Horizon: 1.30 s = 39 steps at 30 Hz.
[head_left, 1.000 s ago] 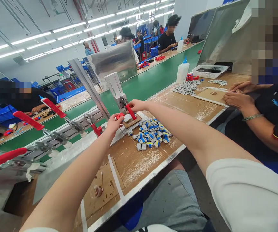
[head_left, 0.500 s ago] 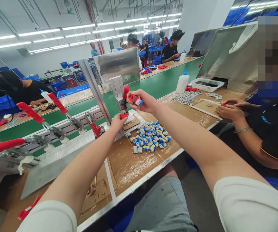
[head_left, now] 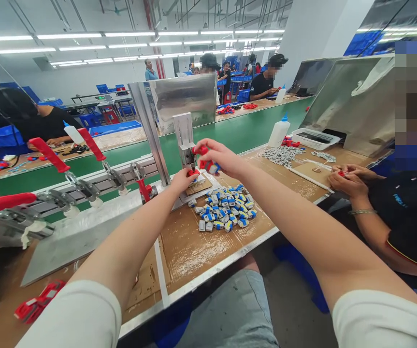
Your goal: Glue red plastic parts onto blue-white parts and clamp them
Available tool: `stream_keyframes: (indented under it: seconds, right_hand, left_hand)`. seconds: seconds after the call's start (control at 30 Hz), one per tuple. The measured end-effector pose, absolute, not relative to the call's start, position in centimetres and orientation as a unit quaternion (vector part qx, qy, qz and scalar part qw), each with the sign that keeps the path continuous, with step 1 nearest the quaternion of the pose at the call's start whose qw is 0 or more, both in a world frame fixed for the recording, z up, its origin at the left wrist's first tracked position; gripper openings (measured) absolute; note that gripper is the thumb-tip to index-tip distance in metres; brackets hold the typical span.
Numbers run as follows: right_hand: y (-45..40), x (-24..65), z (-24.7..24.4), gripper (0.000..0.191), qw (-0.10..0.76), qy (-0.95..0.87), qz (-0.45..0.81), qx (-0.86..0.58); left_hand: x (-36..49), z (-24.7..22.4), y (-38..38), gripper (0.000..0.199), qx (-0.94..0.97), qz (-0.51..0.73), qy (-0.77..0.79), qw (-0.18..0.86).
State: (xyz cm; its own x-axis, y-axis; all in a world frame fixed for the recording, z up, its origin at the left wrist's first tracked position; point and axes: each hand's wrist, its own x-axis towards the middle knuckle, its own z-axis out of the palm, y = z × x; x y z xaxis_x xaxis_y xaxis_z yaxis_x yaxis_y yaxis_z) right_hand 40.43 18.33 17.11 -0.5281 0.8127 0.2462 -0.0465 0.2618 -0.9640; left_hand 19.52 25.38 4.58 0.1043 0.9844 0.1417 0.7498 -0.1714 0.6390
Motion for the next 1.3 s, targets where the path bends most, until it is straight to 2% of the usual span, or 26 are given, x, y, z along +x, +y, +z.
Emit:
stream_keyframes:
  seconds: [0.13,0.3,0.57,0.8,1.03,1.3]
  right_hand:
    - [16.8,41.7,13.1,0.031,0.329,-0.745,0.486,-0.317]
    - [16.9,42.0,10.1,0.028,0.331,-0.797,0.399,-0.309]
    - [16.5,41.0,9.7,0.020,0.241,-0.859,0.264,-0.366]
    - [15.7,41.2,11.6,0.018,0.268,-0.856,0.243,-0.369]
    - [15.6,40.9,11.1,0.018,0.245,-0.865,0.215,-0.382]
    - [17.0,39.8,9.0,0.018,0.128,-0.885,0.104,-0.434]
  left_hand:
    - [19.5,4.4,25.4,0.036,0.721,0.270,0.604,0.206]
    - [19.6,3.9,25.6,0.038,0.718,0.271,0.607,0.206]
    - [20.0,3.4,25.3,0.038,0.719,0.281,0.601,0.208]
    - [20.0,3.1,25.3,0.040,0.713,0.290,0.601,0.215]
    - [20.1,3.3,24.9,0.044,0.710,0.282,0.610,0.212]
    - [20.2,4.1,24.5,0.045,0.722,0.231,0.620,0.202]
